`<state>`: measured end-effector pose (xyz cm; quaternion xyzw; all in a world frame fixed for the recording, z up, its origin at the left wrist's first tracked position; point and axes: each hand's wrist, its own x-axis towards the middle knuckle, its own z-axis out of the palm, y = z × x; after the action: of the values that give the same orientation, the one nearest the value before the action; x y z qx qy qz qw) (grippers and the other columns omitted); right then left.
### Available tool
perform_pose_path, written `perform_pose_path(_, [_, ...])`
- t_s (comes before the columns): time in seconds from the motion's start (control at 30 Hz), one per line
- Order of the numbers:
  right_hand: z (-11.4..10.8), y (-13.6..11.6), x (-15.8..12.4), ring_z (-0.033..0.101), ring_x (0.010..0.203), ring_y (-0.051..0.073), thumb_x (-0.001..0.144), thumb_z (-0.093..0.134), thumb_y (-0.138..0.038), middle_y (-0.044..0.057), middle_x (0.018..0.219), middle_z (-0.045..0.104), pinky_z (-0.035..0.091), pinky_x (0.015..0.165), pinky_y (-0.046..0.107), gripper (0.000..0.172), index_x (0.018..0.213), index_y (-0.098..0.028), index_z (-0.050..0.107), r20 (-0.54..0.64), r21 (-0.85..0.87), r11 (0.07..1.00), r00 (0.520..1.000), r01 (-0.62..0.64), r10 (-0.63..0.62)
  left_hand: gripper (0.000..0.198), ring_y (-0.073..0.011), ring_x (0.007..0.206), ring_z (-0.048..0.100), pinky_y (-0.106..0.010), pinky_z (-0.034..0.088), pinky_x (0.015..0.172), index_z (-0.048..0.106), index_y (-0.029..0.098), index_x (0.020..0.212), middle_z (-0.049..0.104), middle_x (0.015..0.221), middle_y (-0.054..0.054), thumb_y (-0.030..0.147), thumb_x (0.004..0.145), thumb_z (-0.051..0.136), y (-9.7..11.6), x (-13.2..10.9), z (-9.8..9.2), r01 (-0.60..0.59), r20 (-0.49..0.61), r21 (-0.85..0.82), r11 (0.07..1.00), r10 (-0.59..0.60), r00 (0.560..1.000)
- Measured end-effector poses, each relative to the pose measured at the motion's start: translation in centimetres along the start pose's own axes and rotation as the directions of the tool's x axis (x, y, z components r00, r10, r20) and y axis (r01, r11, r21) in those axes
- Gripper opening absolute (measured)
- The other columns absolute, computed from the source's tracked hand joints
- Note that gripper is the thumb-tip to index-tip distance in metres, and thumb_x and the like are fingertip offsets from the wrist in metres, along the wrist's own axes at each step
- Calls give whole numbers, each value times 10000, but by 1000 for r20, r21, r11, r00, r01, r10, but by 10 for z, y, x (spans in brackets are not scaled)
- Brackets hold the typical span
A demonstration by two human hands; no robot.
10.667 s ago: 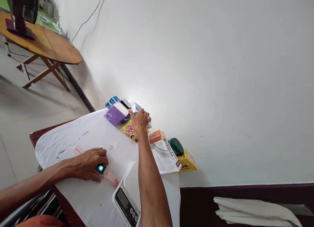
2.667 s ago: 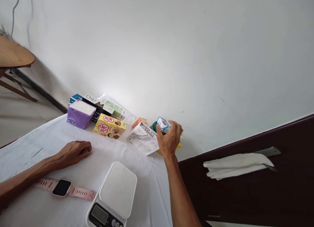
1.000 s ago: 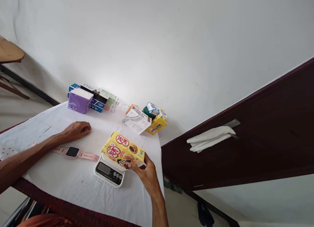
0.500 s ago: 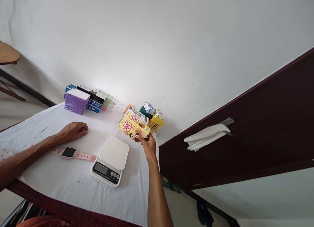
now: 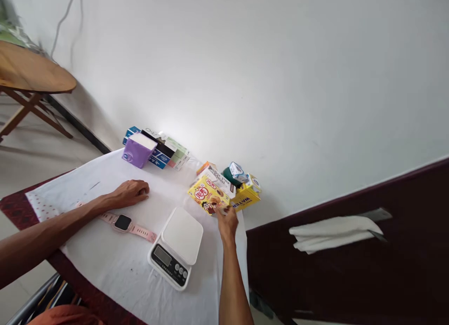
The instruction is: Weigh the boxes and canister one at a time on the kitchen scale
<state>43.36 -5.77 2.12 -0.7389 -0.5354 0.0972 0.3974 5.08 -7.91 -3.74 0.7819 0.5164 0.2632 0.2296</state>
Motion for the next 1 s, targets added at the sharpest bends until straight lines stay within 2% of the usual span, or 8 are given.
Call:
perform_pose_path(0.1, [-5,-31,-9,522,1246,419,679,697,-463,231,1187,636,464,985,533,516,1081,-155,599,-137,-76,992,985,100,-109,80,-189,790,638,-295,408,691,636,215,919,707,914,-24,250,862,592,0,0,2,9,1,11,1000,-9,1000])
perform_pose_path(0.2, [10,-74,-20,575,1160,369,748,669,-467,212,1192,630,444,1011,514,498,1126,-151,595,-85,-74,961,958,267,-273,69,-195,805,644,-299,401,684,633,216,918,715,933,-27,249,875,591,1,-1,2,14,4,23,1000,-14,1000])
perform_pose_path(0.3, [48,-119,-31,646,977,278,796,674,-514,143,1125,680,510,915,427,437,1075,-181,632,88,0,901,898,433,-431,74,-200,834,655,-299,411,699,638,213,927,723,948,-33,236,873,593,3,-2,1,14,9,22,1000,-14,1000])
perform_pose_path(0.4, [97,-162,-41,640,1086,275,777,737,-510,122,1209,695,504,965,410,506,1161,-194,641,231,83,831,801,550,-553,81,-207,841,667,-302,420,699,643,209,929,731,958,-40,223,864,598,5,-3,-1,22,17,28,999,-23,1000])
perform_pose_path(0.47, [127,-187,-44,600,1205,290,784,749,-503,167,1325,647,474,1034,420,627,1280,-151,596,324,123,800,738,587,-591,82,-213,851,676,-305,427,699,644,207,924,737,973,-47,214,859,596,7,-3,-2,28,21,37,999,-29,999])
perform_pose_path(0.57, [163,-216,-45,509,1348,311,813,733,-525,237,1448,542,398,1133,430,762,1385,-73,509,403,146,788,691,598,-600,96,-223,883,689,-313,448,726,644,207,937,743,1023,-62,211,854,597,8,-2,-3,29,27,52,998,-30,999])
perform_pose_path(0.73, [201,-244,-38,403,1441,364,750,784,-563,272,1494,456,313,1199,471,887,1399,-46,470,423,114,802,702,586,-573,103,-236,907,702,-318,470,733,641,211,943,742,1033,-74,216,845,607,4,1,-1,21,47,59,998,-23,999])
perform_pose_path(1.0, [213,-252,-42,548,1224,367,616,853,-579,199,1232,611,417,1087,496,760,1177,-144,582,412,50,828,744,558,-526,128,-252,901,709,-330,483,728,629,198,965,738,1037,-91,182,846,586,3,3,-1,2,76,61,998,-6,997])
